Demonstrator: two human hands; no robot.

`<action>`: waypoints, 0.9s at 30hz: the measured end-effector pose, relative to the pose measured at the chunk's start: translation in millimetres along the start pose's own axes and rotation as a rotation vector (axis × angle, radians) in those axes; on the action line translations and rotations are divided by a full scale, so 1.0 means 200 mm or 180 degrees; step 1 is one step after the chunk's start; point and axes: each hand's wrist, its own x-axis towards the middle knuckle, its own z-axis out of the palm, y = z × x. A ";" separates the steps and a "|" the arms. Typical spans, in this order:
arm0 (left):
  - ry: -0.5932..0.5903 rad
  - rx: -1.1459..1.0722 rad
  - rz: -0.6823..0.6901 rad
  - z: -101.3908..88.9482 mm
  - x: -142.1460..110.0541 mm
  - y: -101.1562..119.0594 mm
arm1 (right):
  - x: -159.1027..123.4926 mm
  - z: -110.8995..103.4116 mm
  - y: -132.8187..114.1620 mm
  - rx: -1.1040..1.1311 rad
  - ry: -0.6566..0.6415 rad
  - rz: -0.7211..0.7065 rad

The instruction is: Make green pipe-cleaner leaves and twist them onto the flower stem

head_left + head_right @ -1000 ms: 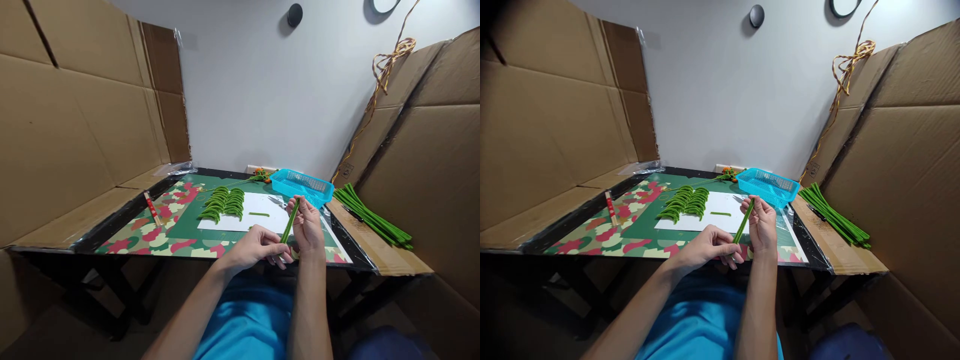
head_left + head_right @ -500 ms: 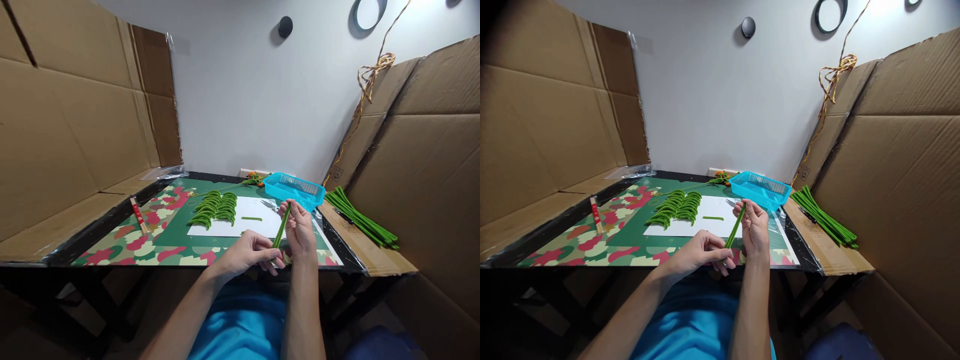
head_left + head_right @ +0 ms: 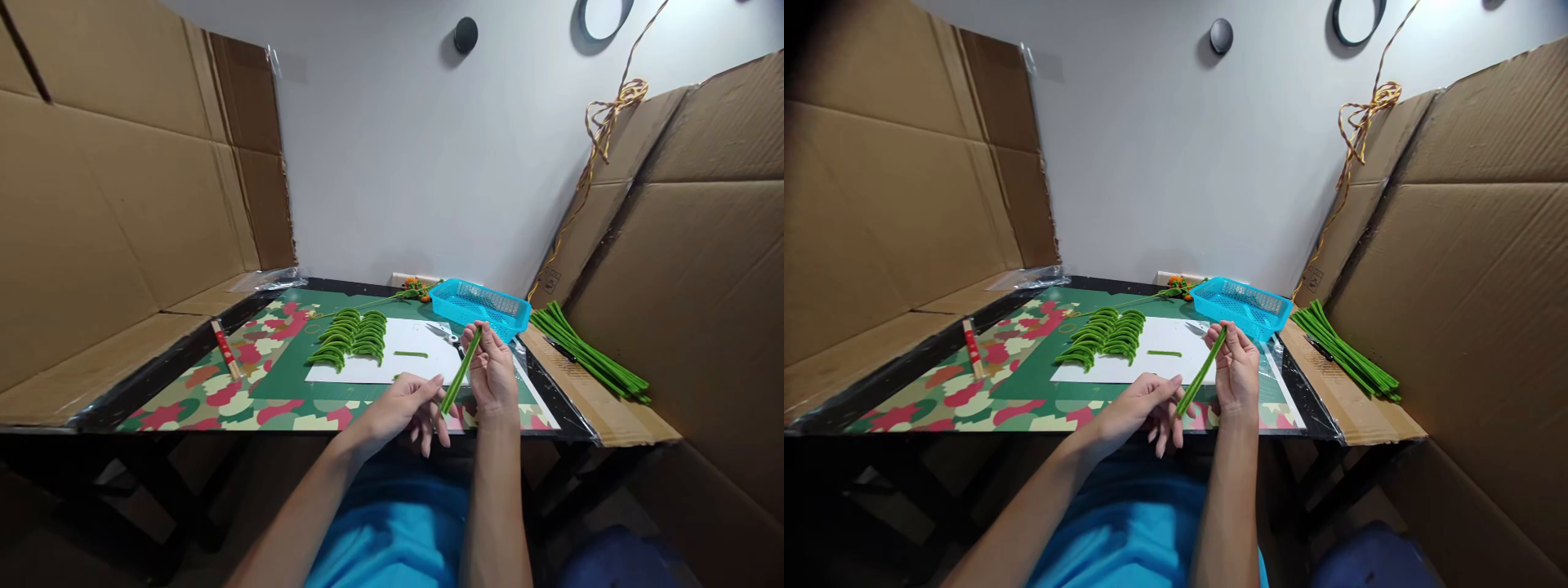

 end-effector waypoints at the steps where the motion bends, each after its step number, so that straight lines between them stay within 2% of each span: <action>1: -0.0010 0.0022 0.0003 0.00 0.00 0.00 | 0.00 0.00 0.00 0.0007 0.0011 -0.0012; 9: 0.0075 0.0262 0.0035 0.01 -0.02 0.00 | -0.03 0.01 -0.01 -0.0006 -0.0026 -0.0083; 17: 0.0139 0.0301 -0.0018 0.03 -0.02 0.01 | -0.03 -0.01 -0.01 -0.0098 0.0131 -0.0223; 27: 0.0352 -0.0097 0.0003 0.00 0.01 -0.01 | -0.06 0.00 -0.04 -0.0323 -0.0219 -0.0189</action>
